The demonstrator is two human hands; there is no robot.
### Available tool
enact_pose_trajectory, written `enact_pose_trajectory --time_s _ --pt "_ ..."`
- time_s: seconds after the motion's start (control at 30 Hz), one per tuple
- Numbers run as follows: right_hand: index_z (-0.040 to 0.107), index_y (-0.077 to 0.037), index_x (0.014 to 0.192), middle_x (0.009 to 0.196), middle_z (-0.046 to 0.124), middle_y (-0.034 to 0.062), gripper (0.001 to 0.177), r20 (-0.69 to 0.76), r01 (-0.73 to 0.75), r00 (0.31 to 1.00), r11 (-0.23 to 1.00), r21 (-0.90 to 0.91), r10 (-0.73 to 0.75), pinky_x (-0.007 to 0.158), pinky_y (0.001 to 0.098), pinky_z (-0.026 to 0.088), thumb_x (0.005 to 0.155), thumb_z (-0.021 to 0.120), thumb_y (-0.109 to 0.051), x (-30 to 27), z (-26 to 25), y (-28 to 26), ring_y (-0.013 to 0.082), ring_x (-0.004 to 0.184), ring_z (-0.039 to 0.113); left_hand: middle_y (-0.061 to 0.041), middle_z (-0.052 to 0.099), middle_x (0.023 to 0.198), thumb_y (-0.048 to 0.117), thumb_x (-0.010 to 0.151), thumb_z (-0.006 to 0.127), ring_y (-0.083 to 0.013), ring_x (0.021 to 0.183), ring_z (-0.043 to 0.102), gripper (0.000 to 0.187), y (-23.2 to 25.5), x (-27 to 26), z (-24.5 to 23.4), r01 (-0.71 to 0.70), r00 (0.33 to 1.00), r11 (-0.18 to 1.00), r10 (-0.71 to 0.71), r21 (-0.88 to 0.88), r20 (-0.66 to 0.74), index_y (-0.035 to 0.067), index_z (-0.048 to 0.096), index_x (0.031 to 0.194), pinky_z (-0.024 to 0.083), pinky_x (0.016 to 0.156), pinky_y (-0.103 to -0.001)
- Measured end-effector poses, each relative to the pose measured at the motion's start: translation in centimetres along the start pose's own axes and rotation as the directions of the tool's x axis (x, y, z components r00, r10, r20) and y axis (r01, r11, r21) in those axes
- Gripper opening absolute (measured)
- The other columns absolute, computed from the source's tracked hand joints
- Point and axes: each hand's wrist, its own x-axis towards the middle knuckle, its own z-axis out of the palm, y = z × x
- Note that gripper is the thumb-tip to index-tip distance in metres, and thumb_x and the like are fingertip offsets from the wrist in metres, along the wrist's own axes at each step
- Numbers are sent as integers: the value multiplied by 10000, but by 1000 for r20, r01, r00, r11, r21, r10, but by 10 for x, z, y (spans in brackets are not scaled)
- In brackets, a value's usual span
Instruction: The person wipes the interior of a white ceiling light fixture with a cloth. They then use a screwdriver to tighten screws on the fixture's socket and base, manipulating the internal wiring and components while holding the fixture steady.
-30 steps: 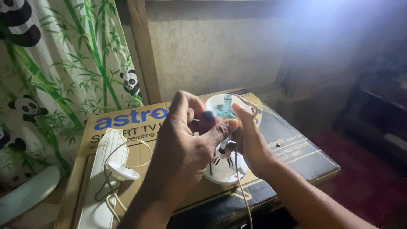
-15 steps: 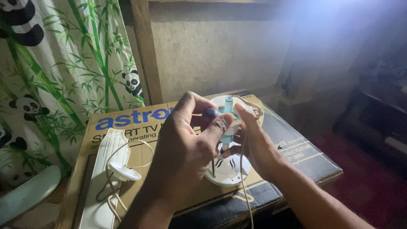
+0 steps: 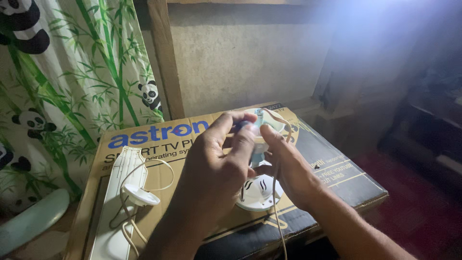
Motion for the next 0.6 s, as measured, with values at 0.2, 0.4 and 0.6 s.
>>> enact_pose_trajectory --time_s 0.2,0.4,0.6 --pt "446 -55 1443 1280 576 86 745 108 119 987 992 43 -123 879 408 586 930 504 -591 -1 -10 12 190 1146 610 -81 747 989 253 983 722 -141 704 714 269 -2 -2 0 -68 998 994 67 85 16 49 710 1158 612 531 -263" --pt "503 25 1365 1216 649 158 728 195 133 971 990 39 -138 810 454 583 961 546 -580 0 -6 9 254 1072 649 -149 694 875 166 940 768 -117 650 646 354 -7 0 -1 -35 999 997 34 -63 -26 42 464 1073 582 488 -267" --pt "467 -138 1425 1306 632 73 819 161 93 983 995 -28 -87 924 427 536 814 542 -678 -7 4 -6 209 1202 624 -34 671 948 314 967 683 -123 710 689 305 -1 -2 2 -16 999 999 18 46 -40 68 583 1117 610 562 -276"
